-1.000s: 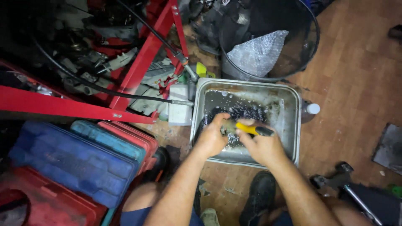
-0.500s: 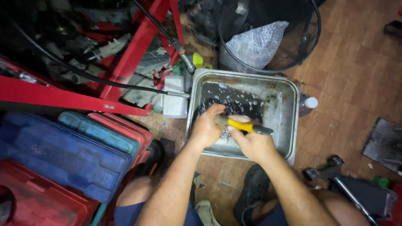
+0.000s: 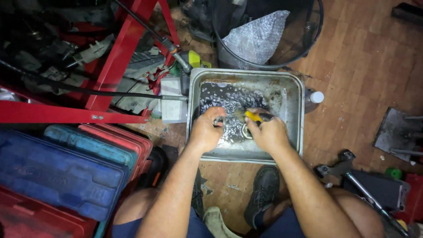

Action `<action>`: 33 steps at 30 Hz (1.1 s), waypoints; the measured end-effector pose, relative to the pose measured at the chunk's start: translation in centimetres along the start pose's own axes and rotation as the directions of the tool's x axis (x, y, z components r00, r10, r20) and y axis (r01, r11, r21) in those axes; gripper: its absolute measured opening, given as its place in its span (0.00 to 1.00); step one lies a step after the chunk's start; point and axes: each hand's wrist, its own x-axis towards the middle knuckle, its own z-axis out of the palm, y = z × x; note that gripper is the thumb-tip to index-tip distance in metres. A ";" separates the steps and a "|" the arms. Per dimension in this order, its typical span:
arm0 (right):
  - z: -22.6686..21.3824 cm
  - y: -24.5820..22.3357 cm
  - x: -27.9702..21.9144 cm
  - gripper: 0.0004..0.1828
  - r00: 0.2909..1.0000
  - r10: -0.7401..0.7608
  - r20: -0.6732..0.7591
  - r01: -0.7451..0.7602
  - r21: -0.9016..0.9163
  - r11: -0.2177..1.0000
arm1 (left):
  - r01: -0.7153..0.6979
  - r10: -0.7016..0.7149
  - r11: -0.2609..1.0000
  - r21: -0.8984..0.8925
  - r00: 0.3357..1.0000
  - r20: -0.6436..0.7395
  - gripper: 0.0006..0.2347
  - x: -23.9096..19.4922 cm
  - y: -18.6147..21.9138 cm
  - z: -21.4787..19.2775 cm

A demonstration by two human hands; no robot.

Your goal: Cleaning motorcycle engine components in a metal tray filled with solvent and using hand tools to work on the engine block.

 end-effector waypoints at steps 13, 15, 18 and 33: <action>-2.6 -4.9 -1.2 0.10 0.947 -0.282 -0.155 0.317 0.291 0.903 | -0.098 0.099 0.995 -0.033 0.995 0.010 0.23 0.9 -2.0 0.2; -2.8 -6.2 -1.5 0.11 0.959 -0.278 -0.055 0.279 0.367 0.888 | -0.209 0.211 0.977 -0.051 0.977 0.039 0.24 1.8 -3.2 0.7; -3.3 -4.0 -0.1 0.13 0.973 -0.228 -0.041 0.229 0.309 0.923 | -0.202 0.205 0.978 -0.061 0.978 0.050 0.25 0.3 -1.3 0.4; -3.8 -6.8 -1.0 0.13 0.980 -0.197 -0.031 0.197 0.317 0.928 | -0.147 0.148 0.977 0.152 0.989 0.007 0.27 0.6 -1.0 0.7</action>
